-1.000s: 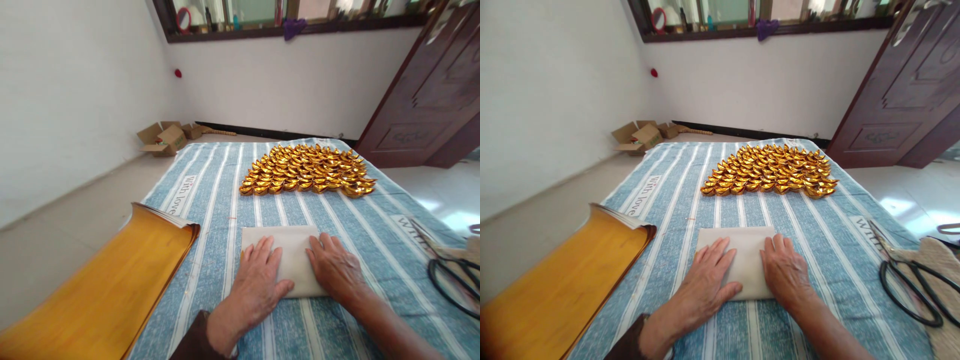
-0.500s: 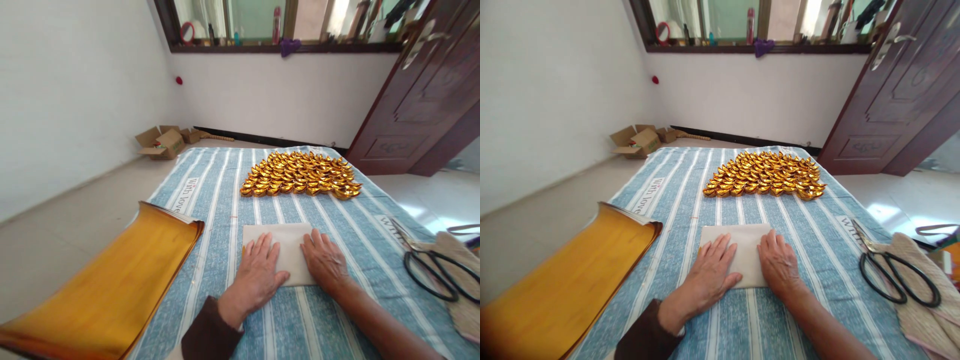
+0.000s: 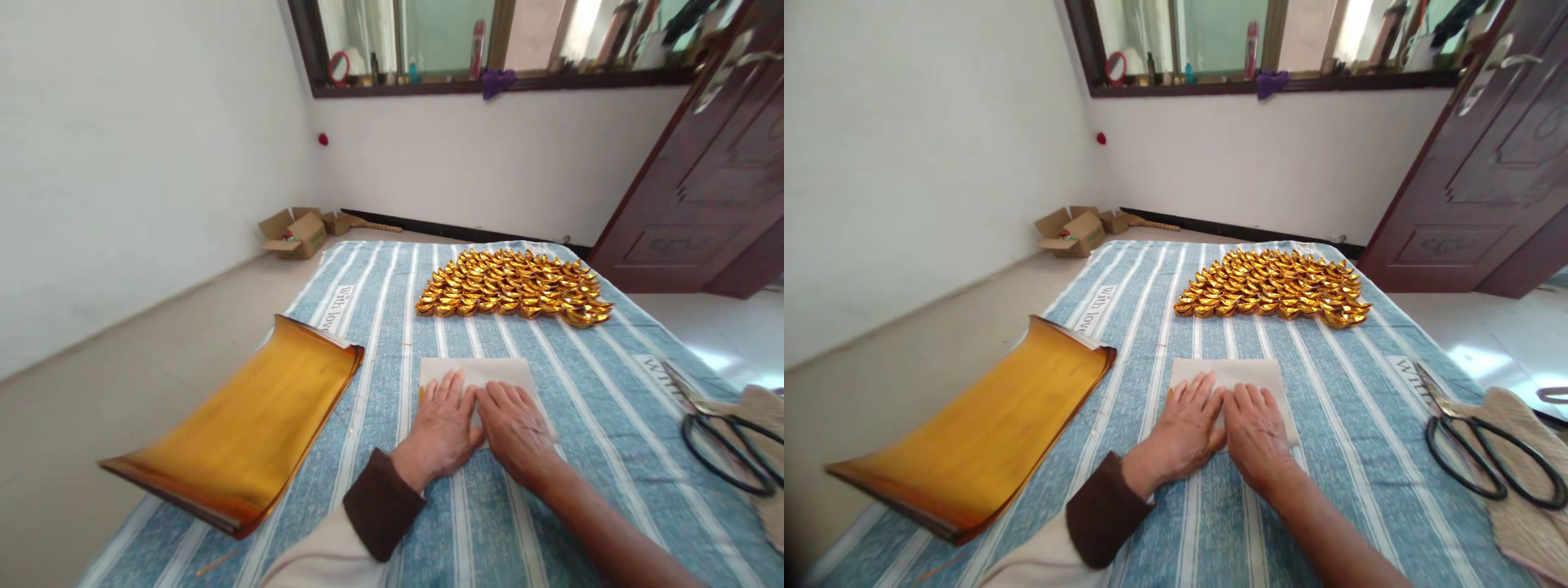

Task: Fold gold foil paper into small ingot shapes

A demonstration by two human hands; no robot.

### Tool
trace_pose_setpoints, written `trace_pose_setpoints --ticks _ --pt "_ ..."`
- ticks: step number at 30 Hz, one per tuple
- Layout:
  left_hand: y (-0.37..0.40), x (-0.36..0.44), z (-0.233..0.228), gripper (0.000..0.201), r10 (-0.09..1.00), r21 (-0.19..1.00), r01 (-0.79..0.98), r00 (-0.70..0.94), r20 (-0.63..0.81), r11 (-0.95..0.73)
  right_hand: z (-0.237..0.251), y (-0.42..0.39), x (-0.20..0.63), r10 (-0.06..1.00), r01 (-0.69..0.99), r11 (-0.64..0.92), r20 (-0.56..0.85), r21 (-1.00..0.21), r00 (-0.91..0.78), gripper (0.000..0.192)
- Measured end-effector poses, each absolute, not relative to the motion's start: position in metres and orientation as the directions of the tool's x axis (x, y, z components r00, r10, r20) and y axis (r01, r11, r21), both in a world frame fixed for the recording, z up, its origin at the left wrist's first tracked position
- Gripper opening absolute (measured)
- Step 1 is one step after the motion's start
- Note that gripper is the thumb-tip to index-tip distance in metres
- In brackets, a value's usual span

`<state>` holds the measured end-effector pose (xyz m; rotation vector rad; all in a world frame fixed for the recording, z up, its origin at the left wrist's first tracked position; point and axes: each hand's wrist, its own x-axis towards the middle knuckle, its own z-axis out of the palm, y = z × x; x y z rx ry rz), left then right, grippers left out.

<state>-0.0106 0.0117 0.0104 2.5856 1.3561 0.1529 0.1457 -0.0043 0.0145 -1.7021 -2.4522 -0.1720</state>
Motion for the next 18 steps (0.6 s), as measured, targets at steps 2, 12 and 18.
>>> trace_pose_setpoints --ticks 2,12,18 --pt "0.011 -0.011 0.011 0.06 0.819 0.244 0.797 0.574 -0.019 -0.553 0.006 -0.008 0.145 0.911 0.928 0.371 0.207 -0.032 -0.357 0.024" --pt "0.012 -0.014 0.009 0.073 0.797 0.224 0.78 0.604 -0.022 -0.585 -0.022 -0.019 0.18 0.903 0.921 0.389 0.196 0.002 -0.382 0.042" --pt "0.015 -0.016 0.009 0.082 0.784 0.211 0.775 0.618 -0.054 -0.596 -0.033 -0.019 0.209 0.882 0.899 0.439 0.192 -0.002 -0.43 0.044"
